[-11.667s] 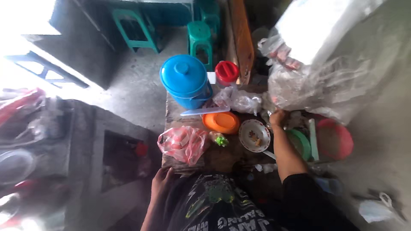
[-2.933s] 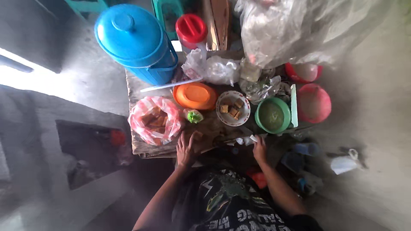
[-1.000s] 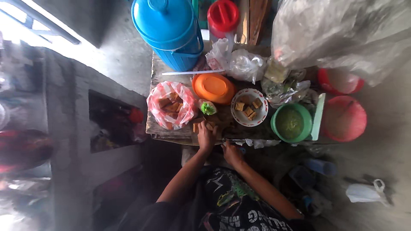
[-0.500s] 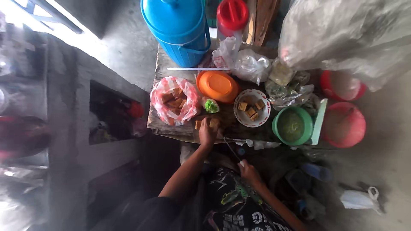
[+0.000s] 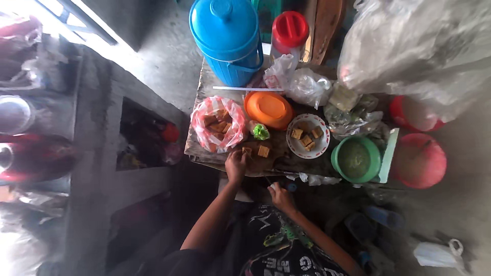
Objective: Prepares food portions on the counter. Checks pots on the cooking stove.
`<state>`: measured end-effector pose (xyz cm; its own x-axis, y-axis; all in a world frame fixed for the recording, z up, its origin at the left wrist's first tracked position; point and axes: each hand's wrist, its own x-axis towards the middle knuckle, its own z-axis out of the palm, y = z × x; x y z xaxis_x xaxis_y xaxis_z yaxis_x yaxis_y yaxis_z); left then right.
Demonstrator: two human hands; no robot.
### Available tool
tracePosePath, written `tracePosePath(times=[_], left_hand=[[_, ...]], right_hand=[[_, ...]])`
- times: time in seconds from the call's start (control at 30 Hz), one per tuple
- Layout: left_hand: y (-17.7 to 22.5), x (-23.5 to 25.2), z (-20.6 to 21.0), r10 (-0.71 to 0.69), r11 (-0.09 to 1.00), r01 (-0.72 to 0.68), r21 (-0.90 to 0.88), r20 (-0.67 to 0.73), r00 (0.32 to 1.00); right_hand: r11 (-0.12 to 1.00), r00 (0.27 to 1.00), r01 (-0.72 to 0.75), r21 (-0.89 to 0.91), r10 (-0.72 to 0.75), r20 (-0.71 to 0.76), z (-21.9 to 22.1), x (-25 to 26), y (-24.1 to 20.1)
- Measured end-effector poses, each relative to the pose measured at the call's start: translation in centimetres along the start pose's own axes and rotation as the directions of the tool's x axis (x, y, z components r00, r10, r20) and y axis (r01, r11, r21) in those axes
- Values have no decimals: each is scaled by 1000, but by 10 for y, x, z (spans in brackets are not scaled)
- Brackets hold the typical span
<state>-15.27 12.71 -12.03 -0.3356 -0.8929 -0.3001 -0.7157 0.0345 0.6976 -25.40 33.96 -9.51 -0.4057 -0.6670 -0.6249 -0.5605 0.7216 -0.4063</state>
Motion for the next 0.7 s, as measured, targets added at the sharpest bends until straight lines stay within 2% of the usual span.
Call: tracePosePath(times=[0.27,0.4,0.7], left_hand=[[5,6,3,74,997,-74,15,19,997],[5,8,3,74,997,-75,37,20,997],[6,10,4,69,996,-70,57,20,997]], right_hand=[[997,997,-72,-29,73,11,-6,-8,-6],[993,990,-115,-33,117,79,-11,-5,-21],[989,987,-142,-51,145,73,-12,1,-33]])
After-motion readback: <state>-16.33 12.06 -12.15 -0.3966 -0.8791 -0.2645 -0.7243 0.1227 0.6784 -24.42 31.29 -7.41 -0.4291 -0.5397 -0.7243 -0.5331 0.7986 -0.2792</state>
